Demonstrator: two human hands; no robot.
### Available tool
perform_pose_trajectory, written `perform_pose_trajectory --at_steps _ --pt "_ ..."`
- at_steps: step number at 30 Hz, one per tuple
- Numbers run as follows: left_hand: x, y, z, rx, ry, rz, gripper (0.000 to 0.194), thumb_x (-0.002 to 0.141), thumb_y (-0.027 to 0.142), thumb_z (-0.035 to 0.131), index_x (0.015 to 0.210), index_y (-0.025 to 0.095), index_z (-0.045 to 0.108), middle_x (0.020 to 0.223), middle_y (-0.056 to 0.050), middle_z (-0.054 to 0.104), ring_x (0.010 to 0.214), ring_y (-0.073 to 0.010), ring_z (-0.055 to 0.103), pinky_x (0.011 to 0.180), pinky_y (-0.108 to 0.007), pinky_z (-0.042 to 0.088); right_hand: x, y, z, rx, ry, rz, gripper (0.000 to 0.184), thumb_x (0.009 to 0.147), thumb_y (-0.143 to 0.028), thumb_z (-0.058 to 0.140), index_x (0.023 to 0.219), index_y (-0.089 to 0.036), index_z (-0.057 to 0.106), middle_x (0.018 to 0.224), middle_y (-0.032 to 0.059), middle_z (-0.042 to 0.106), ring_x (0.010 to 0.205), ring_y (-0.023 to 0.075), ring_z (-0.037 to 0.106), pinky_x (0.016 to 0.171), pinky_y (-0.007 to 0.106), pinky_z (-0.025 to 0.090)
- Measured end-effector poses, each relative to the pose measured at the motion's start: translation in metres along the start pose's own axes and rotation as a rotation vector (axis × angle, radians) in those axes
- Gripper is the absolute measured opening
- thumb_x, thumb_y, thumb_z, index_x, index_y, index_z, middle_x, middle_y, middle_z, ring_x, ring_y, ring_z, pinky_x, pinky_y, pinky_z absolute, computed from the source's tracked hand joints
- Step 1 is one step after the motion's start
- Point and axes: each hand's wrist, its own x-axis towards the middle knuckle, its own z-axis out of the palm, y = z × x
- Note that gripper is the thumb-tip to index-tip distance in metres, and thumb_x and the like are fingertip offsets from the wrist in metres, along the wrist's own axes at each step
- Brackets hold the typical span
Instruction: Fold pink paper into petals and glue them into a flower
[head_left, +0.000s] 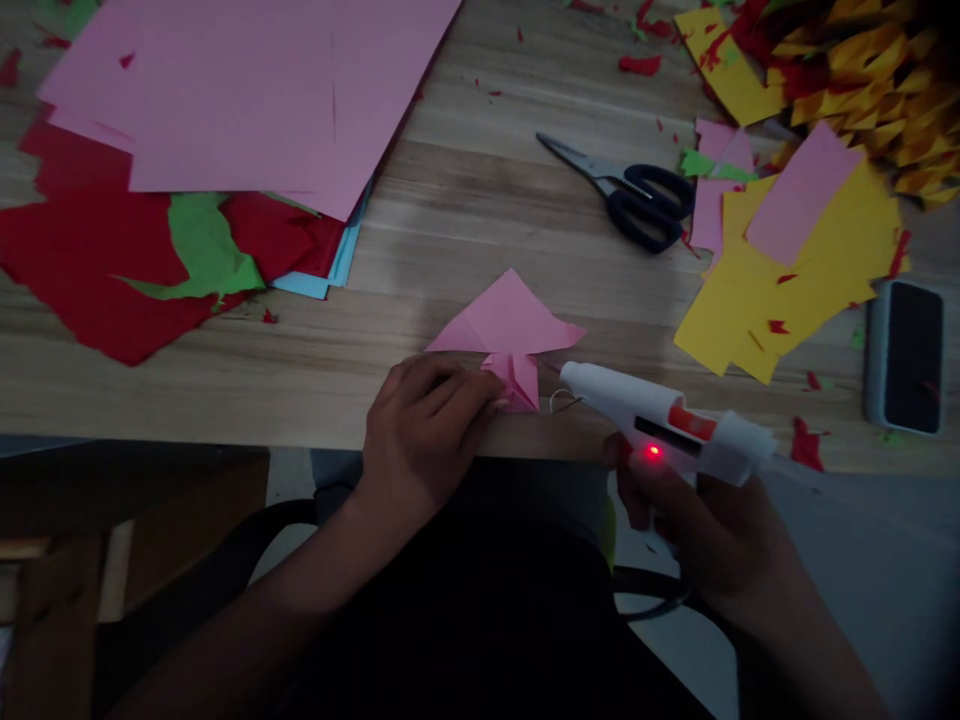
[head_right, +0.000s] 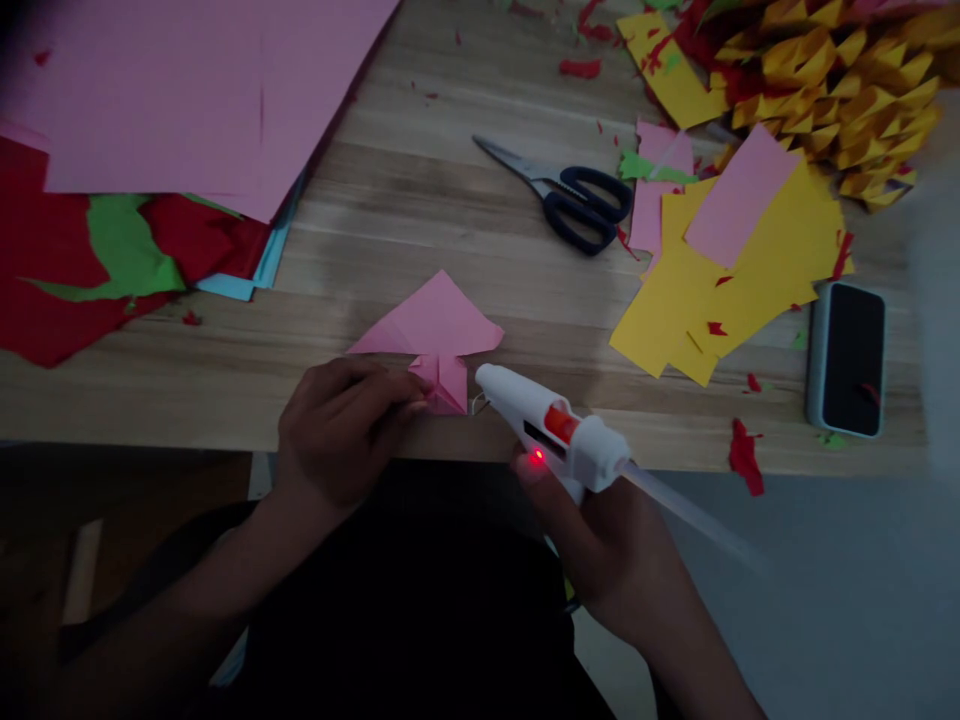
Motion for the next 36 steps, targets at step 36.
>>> perform_pose_trajectory --at_steps 36 --pt "-0.001 0.0 0.001 -0.029 -0.034 -0.054 0.007 0.093 0.026 0.065 0.097 0.021 0.069 0.097 -0.001 0.078 0.095 -0.022 0.068 0.085 -0.038 0.047 0.036 0.004 0.029 -0.175 0.269 -0.299 0.033 0.091 -0.049 0.053 0.071 -0.025 0.061 0.054 -0.0005 0.057 0.052 0.0174 0.058 0.052 0.031 0.043"
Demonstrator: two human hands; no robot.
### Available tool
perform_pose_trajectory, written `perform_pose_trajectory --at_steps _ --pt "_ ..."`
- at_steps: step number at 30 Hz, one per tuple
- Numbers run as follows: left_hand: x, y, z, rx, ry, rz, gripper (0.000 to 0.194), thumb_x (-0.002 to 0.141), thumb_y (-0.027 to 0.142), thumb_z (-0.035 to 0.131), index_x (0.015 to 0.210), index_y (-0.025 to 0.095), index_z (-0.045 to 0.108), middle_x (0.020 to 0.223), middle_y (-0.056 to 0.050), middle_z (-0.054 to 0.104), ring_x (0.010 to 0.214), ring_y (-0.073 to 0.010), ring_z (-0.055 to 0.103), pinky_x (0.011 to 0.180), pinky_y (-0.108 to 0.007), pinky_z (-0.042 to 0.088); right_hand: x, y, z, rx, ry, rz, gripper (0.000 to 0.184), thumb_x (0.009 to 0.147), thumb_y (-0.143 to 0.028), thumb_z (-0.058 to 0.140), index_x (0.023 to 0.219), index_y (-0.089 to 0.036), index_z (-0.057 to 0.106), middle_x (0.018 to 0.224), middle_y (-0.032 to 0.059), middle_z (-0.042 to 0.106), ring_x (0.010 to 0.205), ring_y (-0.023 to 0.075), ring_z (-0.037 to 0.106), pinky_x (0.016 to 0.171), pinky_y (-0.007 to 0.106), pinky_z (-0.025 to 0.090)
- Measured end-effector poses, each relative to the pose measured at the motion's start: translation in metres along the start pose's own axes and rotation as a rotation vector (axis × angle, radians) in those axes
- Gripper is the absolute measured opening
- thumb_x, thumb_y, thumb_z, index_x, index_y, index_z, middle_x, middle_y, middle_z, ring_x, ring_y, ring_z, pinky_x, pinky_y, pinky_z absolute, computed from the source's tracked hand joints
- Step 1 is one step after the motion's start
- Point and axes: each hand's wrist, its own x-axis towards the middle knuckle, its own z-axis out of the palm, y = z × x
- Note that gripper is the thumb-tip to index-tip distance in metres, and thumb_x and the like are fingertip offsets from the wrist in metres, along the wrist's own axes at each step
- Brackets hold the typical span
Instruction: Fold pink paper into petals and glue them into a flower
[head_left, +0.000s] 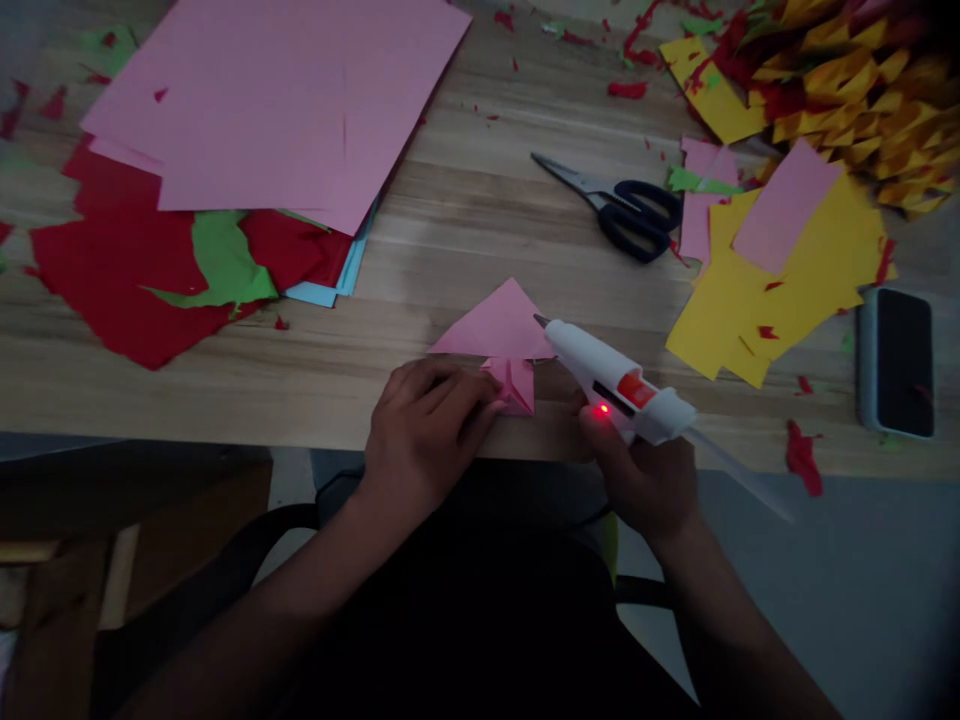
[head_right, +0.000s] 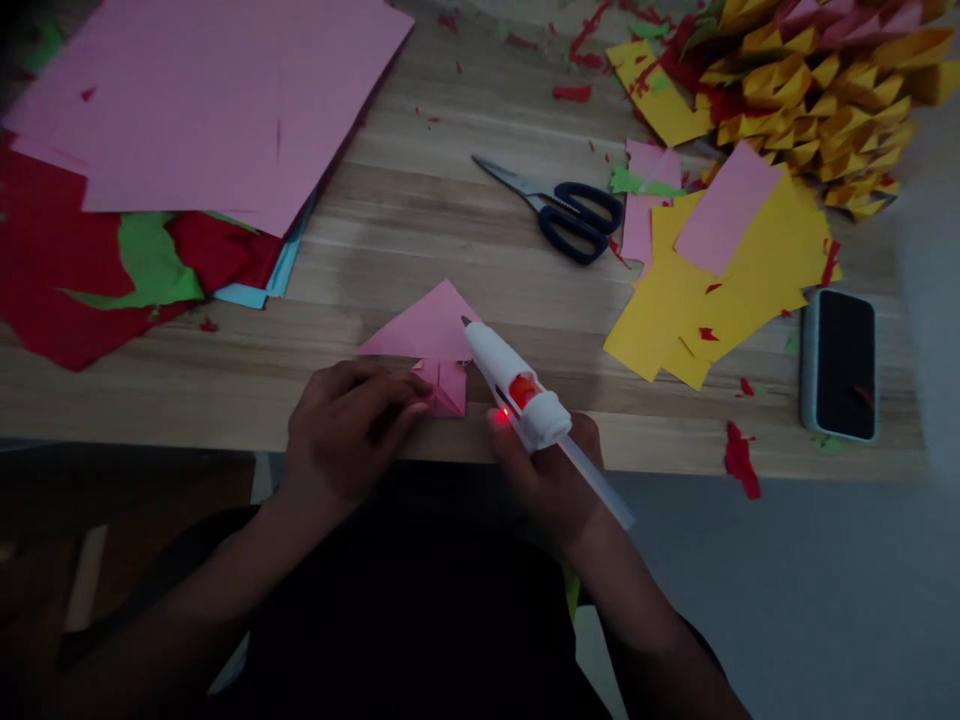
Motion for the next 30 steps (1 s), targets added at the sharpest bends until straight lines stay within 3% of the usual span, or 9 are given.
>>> perform_pose_trajectory --at_steps 6,13,22,30 --pt "0.0005 -0.0004 0.0009 0.006 0.005 0.014 0.005 0.092 0.024 0.066 0.096 0.023 0.068 0.095 0.001 0.078 0.094 -0.0211 0.067 0.085 -0.037 0.047 0.0005 0.0014 0.0014 -0.144 0.023 -0.067 0.038 0.09 -0.052 0.051 0.065 -0.025 0.062 0.053 0.0014 0.057 0.052 0.0192 0.06 0.051 0.031 0.044" --pt "0.0003 0.0005 0.0007 0.007 0.005 0.014 0.006 0.091 0.022 0.067 0.096 0.023 0.068 0.097 0.001 0.078 0.094 -0.0212 0.067 0.084 -0.038 0.047 0.0007 0.0026 0.0014 -0.141 0.035 -0.08 0.037 0.09 -0.048 0.052 0.063 -0.025 0.061 0.052 0.0024 0.056 0.051 0.0197 0.059 0.051 0.033 0.042" --pt "-0.0005 -0.0008 0.0004 0.019 0.002 0.021 0.006 0.089 0.021 0.068 0.095 0.024 0.068 0.098 0.002 0.078 0.094 -0.0216 0.067 0.085 -0.038 0.047 0.0023 -0.0035 0.001 -0.222 -0.023 -0.125 0.034 0.093 -0.043 0.05 0.069 -0.023 0.064 0.057 0.0036 0.061 0.053 0.0199 0.06 0.052 0.033 0.043" --pt "0.001 0.0001 0.0013 0.024 0.002 0.017 0.006 0.089 0.021 0.068 0.095 0.024 0.068 0.1 0.002 0.078 0.095 -0.0211 0.067 0.085 -0.037 0.047 0.0039 -0.0056 0.0011 -0.266 0.01 -0.244 0.024 0.091 -0.035 0.051 0.075 -0.022 0.063 0.059 0.0008 0.063 0.05 0.0163 0.06 0.048 0.028 0.04"
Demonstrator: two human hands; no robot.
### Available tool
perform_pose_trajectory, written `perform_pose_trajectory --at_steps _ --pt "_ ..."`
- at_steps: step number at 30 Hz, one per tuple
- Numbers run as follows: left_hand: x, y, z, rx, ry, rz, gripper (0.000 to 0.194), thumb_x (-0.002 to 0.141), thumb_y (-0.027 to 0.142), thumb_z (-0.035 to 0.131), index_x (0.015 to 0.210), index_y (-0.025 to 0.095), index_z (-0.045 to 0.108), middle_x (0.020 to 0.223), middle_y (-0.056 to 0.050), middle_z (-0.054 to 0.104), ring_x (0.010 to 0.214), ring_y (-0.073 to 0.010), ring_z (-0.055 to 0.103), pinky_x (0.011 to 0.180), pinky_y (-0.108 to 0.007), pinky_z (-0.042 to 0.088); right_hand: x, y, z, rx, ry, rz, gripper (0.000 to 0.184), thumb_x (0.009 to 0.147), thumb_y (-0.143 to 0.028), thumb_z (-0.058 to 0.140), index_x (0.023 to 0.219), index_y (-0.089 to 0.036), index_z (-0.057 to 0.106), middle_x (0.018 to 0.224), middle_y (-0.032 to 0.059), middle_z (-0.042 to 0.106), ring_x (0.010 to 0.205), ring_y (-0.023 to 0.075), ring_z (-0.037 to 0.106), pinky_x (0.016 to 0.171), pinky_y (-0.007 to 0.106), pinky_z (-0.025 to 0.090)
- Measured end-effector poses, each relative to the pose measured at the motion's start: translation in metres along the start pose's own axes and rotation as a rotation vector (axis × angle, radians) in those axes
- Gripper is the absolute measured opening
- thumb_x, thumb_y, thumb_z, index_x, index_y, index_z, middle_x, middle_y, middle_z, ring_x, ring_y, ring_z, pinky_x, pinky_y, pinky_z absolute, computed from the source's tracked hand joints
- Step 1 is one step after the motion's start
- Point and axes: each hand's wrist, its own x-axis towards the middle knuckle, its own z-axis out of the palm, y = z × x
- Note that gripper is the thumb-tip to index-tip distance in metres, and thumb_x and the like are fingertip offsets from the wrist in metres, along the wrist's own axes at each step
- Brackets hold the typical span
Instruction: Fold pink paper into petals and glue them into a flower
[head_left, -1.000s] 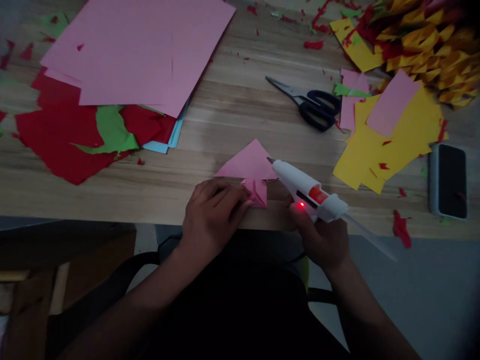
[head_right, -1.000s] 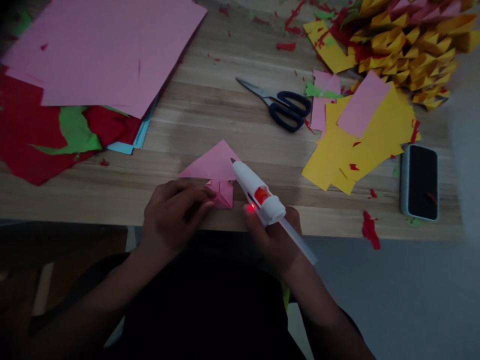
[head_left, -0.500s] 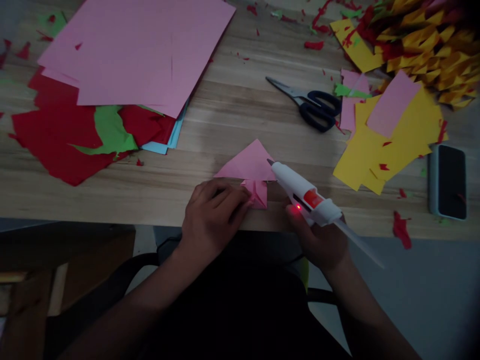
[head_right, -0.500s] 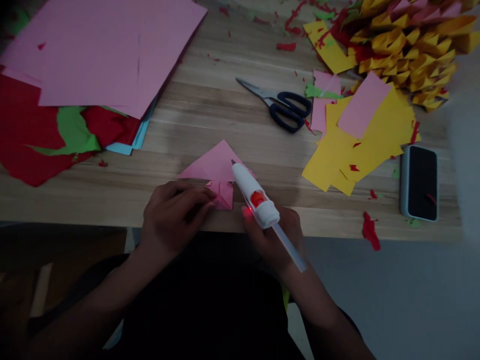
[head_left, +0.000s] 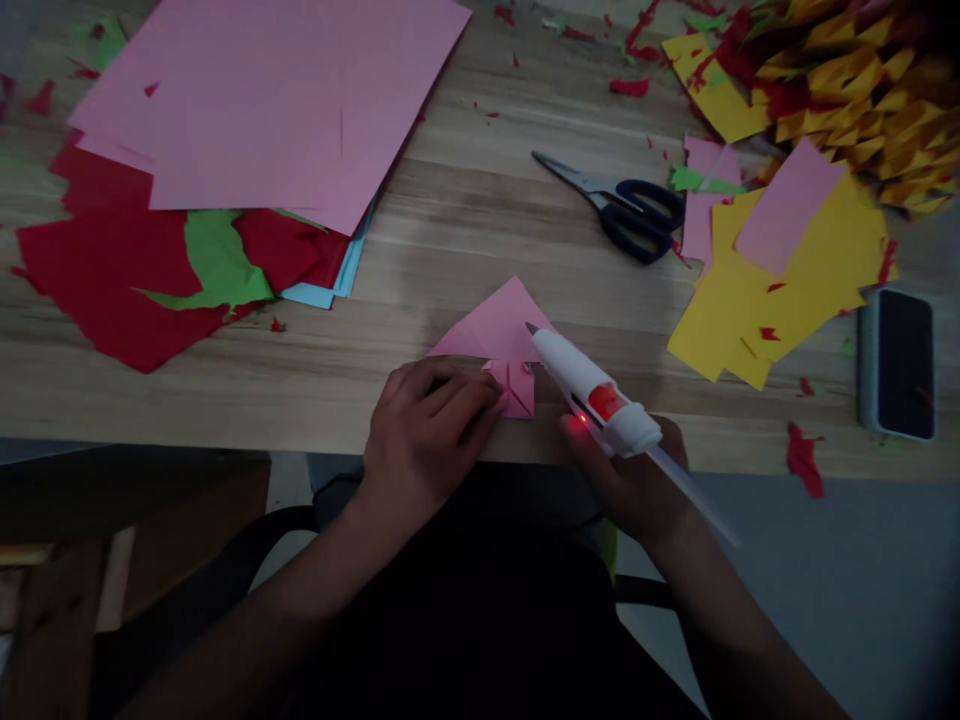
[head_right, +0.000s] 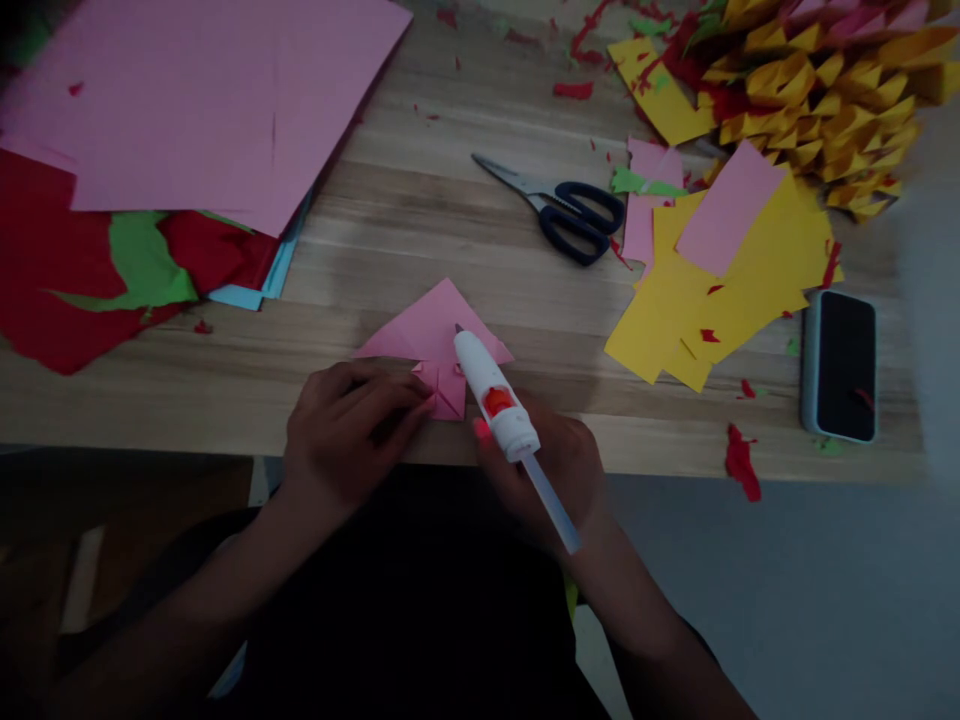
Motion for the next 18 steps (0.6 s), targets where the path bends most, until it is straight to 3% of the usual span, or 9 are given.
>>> perform_pose_trajectory --at_steps 6,14,18 --pt "-0.0004 -0.0003 -0.0002 -0.002 -0.002 -0.006 0.006 0.089 0.021 0.069 0.094 0.024 0.068 0.101 0.003 0.078 0.095 -0.0208 0.067 0.086 -0.037 0.046 -0.0003 0.002 0.0024 0.004 0.073 -0.088 0.023 0.091 -0.033 0.055 0.072 -0.021 0.06 0.056 -0.0014 0.062 0.044 0.0128 0.056 0.043 0.025 0.036" --pt "0.0008 0.0009 0.0005 0.008 0.015 0.001 0.006 0.088 0.021 0.07 0.094 0.024 0.068 0.098 0.003 0.079 0.093 -0.0215 0.067 0.083 -0.038 0.046 0.0004 -0.0001 0.0045 0.025 0.073 -0.111 0.018 0.09 -0.03 0.055 0.074 -0.022 0.059 0.055 -0.0032 0.059 0.036 0.01 0.045 0.04 0.026 0.029" --pt "0.0008 0.0005 0.0002 0.001 0.004 -0.002 0.006 0.089 0.021 0.069 0.094 0.023 0.069 0.099 0.003 0.079 0.093 -0.0218 0.068 0.084 -0.038 0.046 0.0009 -0.0018 0.0037 0.02 0.075 -0.082 0.019 0.09 -0.031 0.056 0.074 -0.022 0.061 0.055 -0.0022 0.06 0.041 0.0114 0.052 0.042 0.025 0.031"
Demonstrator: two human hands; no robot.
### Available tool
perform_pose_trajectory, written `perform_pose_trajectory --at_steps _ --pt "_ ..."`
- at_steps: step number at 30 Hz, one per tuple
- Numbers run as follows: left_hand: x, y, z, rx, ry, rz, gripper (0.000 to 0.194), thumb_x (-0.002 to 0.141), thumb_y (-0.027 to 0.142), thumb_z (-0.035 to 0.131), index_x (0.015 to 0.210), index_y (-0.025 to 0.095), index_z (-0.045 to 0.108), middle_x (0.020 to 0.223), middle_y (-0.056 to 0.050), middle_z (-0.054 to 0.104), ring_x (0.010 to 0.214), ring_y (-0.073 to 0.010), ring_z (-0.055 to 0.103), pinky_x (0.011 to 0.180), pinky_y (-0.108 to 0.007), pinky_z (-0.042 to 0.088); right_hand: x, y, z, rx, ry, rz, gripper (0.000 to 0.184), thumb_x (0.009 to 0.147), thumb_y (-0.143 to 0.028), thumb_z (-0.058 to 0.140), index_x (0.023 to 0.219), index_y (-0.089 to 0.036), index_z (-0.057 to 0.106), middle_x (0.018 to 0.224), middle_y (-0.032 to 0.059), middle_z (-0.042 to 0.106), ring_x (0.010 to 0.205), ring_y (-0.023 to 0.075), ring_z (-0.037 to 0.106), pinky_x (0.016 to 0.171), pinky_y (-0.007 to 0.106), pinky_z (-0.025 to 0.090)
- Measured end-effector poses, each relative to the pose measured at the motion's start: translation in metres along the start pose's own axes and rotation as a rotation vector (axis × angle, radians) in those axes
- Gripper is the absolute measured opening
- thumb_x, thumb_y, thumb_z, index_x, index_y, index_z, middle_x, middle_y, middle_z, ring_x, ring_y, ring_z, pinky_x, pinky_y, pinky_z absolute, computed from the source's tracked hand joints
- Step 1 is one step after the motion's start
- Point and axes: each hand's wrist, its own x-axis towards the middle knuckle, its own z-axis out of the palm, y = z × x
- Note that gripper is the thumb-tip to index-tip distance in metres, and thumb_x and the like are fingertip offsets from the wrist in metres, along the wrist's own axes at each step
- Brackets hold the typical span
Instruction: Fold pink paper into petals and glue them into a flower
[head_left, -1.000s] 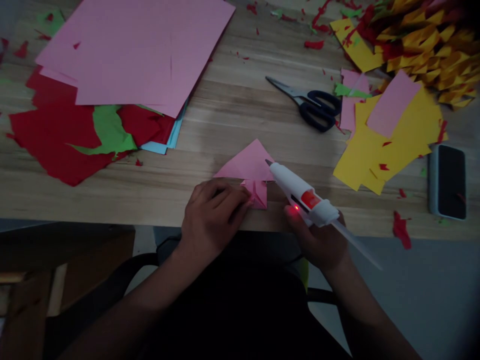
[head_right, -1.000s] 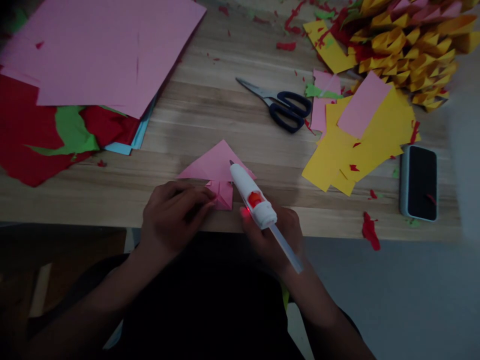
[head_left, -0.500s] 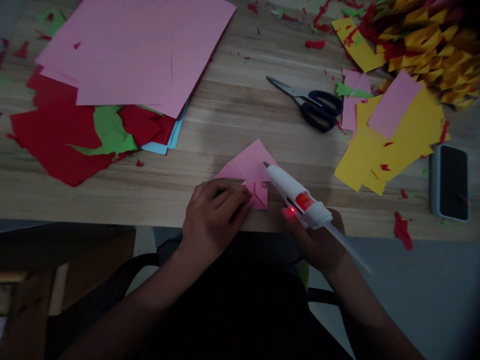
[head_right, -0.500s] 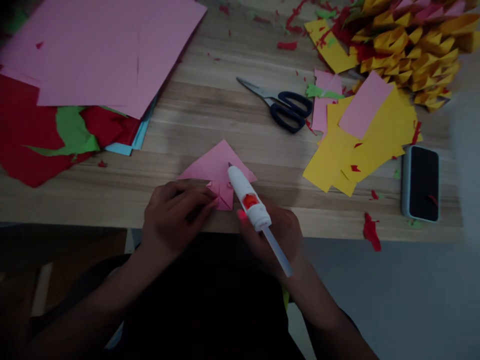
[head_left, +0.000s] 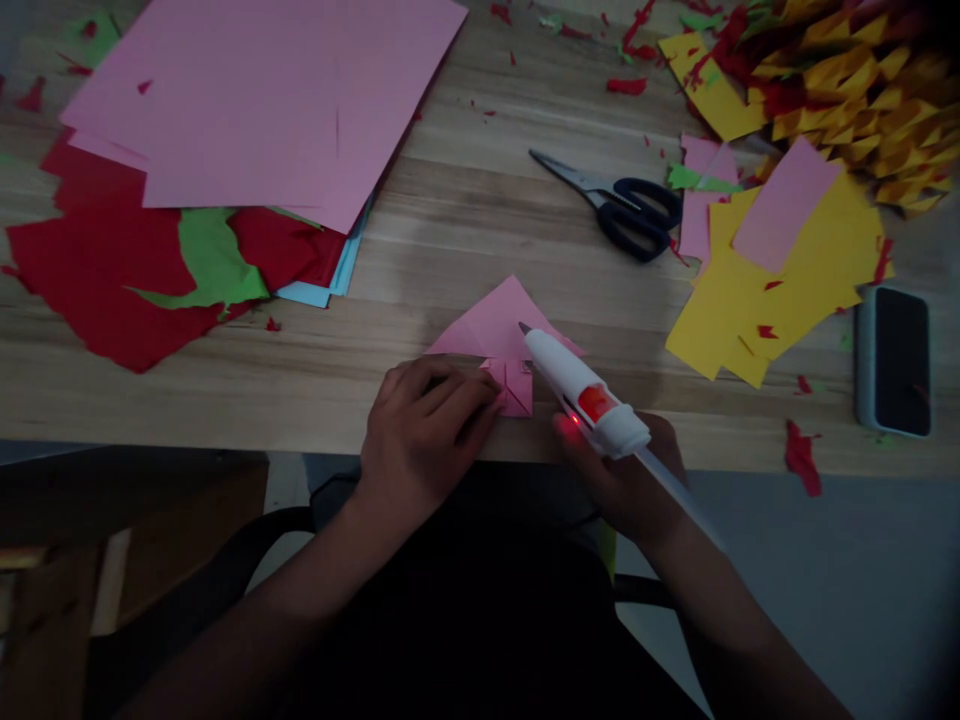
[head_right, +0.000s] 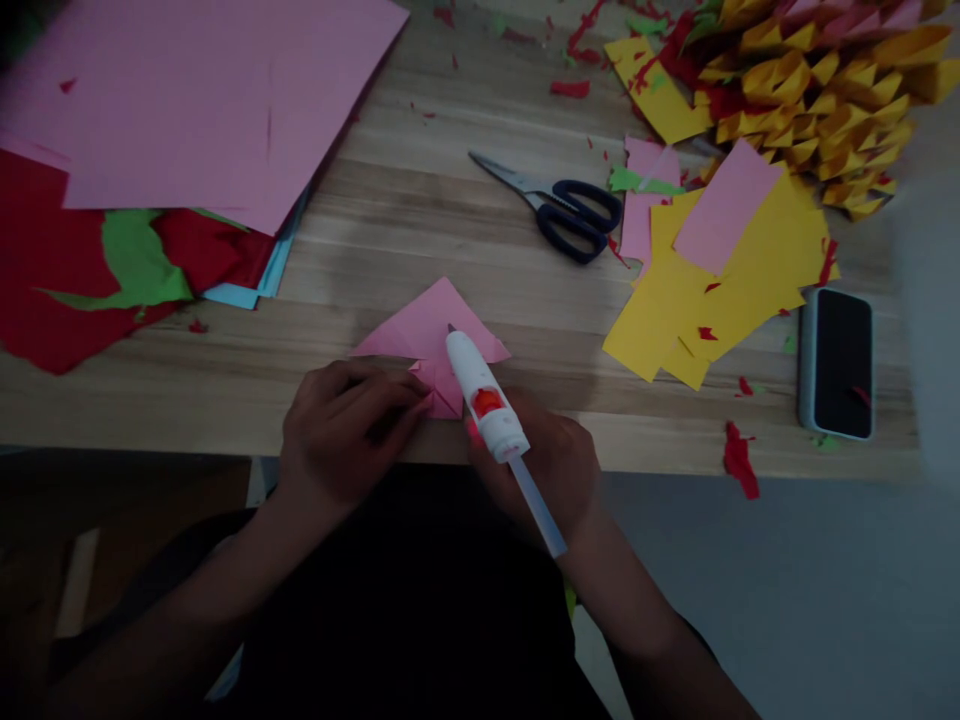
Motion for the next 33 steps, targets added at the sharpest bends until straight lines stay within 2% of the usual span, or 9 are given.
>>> perform_pose_trajectory --at_steps 14,26,30,33 --pt "0.0006 0.0009 0.001 -0.001 0.029 -0.027 0.003 0.088 0.024 0.071 0.091 0.024 0.069 0.092 0.005 0.079 0.088 -0.0208 0.068 0.079 -0.037 0.045 -0.0056 0.0045 -0.0013 -0.072 -0.021 0.028 0.022 0.091 -0.034 0.054 0.077 -0.02 0.064 0.057 0.0007 0.065 0.048 0.0168 0.062 0.045 0.027 0.04" --pt "0.0014 0.0016 0.0007 -0.008 0.014 -0.036 0.005 0.088 0.022 0.07 0.092 0.025 0.068 0.095 0.005 0.079 0.089 -0.0201 0.068 0.082 -0.037 0.045 -0.0066 0.0049 -0.001 -0.035 0.035 -0.001 0.022 0.09 -0.034 0.055 0.073 -0.022 0.061 0.054 -0.0017 0.063 0.044 0.0138 0.058 0.043 0.025 0.039" --pt "0.0004 0.0007 0.001 -0.016 0.001 -0.045 0.005 0.088 0.022 0.07 0.093 0.025 0.068 0.096 0.004 0.079 0.092 -0.0208 0.067 0.083 -0.038 0.046 -0.0075 0.0044 -0.0034 -0.038 -0.013 0.044 0.022 0.09 -0.033 0.054 0.073 -0.023 0.062 0.054 -0.0005 0.062 0.047 0.0165 0.06 0.047 0.028 0.044" --pt "-0.0007 0.0002 0.0009 -0.028 -0.009 -0.058 0.006 0.089 0.023 0.069 0.094 0.026 0.069 0.098 0.003 0.079 0.093 -0.0214 0.067 0.084 -0.039 0.046 -0.0068 0.0035 -0.0036 -0.046 -0.029 0.05 0.022 0.09 -0.034 0.055 0.072 -0.023 0.061 0.054 0.0002 0.062 0.047 0.0176 0.06 0.045 0.029 0.043"
